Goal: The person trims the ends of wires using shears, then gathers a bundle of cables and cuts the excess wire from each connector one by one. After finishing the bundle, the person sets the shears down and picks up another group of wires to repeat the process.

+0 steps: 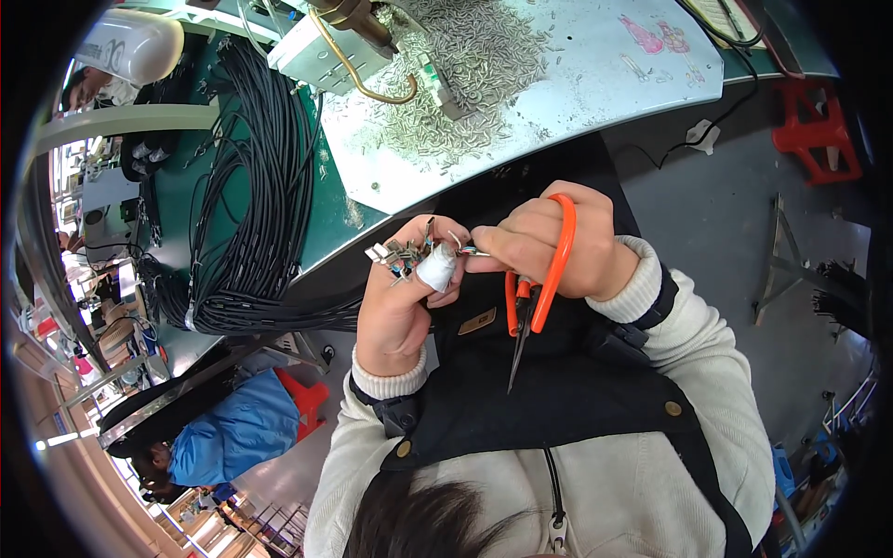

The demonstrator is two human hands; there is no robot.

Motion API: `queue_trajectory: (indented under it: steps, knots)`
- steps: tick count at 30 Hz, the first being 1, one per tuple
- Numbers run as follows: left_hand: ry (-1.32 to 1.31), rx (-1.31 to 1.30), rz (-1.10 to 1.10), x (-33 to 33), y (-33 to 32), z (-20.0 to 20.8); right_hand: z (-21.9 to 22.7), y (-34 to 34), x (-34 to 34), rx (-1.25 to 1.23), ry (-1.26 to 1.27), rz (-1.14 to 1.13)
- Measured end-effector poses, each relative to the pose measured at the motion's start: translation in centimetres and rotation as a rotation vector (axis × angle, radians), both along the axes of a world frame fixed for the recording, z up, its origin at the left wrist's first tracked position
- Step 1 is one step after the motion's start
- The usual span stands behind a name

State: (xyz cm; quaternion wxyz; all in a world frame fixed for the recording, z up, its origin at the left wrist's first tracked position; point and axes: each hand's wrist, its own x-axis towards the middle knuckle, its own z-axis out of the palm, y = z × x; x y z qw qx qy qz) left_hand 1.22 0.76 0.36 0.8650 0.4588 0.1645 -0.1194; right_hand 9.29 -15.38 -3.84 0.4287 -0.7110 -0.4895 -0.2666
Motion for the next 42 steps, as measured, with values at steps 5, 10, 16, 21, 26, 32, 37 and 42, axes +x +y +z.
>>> queue_trajectory:
  steps: [5,10,16,21,26,32,37,42]
  knots:
    - [-0.023,-0.114,0.025,0.1,-0.1,-0.4,0.2,0.0,0.0,-0.010,0.002,0.050]
    - [-0.223,0.321,0.213,-0.1,-1.6,-0.9,0.5,1.0,-0.7,0.200,0.692,0.315]
    - [-0.442,0.617,0.243,-0.3,-1.6,-1.7,2.3,0.8,-0.5,0.300,2.065,0.753]
    - [-0.225,0.329,0.231,-0.2,-1.4,-0.7,2.3,0.9,-0.8,0.266,1.837,0.668]
    - [-0.181,0.341,0.203,-0.1,-1.2,-0.3,1.7,1.1,-1.1,0.294,1.695,0.572]
    - [-0.156,0.114,0.150,-0.2,-0.9,-0.1,1.6,0.8,-1.0,0.221,1.389,0.449]
    - [-0.143,0.085,0.148,0.0,-1.1,-0.2,1.1,1.1,-0.9,0.241,1.092,0.373]
    - [-0.158,0.003,0.171,0.1,-1.1,-0.5,0.7,1.2,-0.9,0.225,1.049,0.332]
